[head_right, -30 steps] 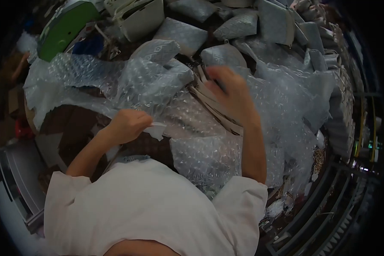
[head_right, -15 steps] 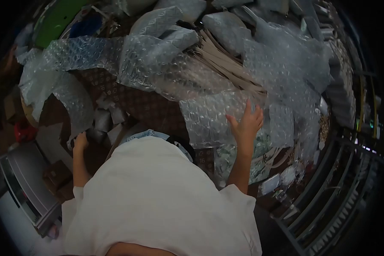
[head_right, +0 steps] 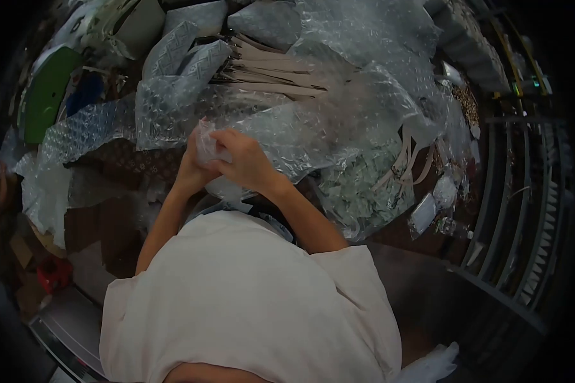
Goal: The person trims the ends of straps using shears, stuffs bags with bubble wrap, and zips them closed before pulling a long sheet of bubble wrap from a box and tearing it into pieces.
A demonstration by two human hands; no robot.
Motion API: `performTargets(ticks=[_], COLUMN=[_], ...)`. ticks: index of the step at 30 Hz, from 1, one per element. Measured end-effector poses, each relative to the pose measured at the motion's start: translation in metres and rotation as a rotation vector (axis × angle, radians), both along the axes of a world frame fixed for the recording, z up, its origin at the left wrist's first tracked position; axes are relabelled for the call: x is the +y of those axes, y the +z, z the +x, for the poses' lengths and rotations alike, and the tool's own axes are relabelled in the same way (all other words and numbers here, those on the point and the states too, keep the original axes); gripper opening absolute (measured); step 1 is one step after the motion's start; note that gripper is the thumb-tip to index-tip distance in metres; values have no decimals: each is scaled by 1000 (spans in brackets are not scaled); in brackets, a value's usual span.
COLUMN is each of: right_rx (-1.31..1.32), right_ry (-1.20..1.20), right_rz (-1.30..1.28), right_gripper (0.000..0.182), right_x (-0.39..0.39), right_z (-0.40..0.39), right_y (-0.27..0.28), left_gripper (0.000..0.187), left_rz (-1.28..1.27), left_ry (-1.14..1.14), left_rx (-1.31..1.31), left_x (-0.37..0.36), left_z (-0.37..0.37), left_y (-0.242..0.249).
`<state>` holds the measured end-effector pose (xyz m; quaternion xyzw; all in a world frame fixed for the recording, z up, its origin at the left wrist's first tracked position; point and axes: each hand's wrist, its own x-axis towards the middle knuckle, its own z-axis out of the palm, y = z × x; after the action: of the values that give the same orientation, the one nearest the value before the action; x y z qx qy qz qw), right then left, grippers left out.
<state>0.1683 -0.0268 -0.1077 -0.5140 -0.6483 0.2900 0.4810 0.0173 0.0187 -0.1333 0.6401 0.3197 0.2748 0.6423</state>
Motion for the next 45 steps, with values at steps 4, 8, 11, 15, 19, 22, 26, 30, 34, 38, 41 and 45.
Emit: performTargets(ticks=[4, 8, 11, 15, 19, 22, 26, 30, 34, 38, 41, 45], right_rx=[-235, -136, 45, 314, 326, 13, -126, -224, -830, -925, -1277, -1325], right_ry=[-12, -256, -479, -561, -549, -296, -116, -355, -714, -838, -726, -735], right_rz=[-58, -126, -150, -264, -211, -138, -211, -181, -372, -532, -549, -458], right_gripper=[41, 43, 41, 37, 37, 42, 46, 52, 56, 61, 58, 55], right_x=[-11, -22, -23, -9, 22, 51, 70, 54, -3, -44, -64, -83], right_z=[10, 23, 22, -2, -60, -103, -116, -49, 16, 57, 72, 101], right_y=[-6, -8, -26, -17, -17, -22, -66, -46, -58, -47, -68, -118], left_gripper=[100, 99, 85, 52, 42, 36, 38, 34, 39, 49, 45, 38], left_rz=[329, 922, 1247, 1202, 1208, 1081, 358, 857, 852, 1095, 1238, 991], left_ry=[-186, -37, -85, -29, 338, 526, 886, 621, -96, -458, -688, -819], left_rx=[101, 496, 883, 688, 635, 1228, 1887, 822, 364, 317, 777, 769], left_x=[33, 85, 108, 131, 159, 220, 231, 207, 128, 84, 85, 116], left_z=[-42, -59, -66, -99, -207, -357, -402, -311, -146, -56, -46, -115], left_y=[-14, -11, -32, -67, -34, -26, 12, 55, 66, 1, -68, -48])
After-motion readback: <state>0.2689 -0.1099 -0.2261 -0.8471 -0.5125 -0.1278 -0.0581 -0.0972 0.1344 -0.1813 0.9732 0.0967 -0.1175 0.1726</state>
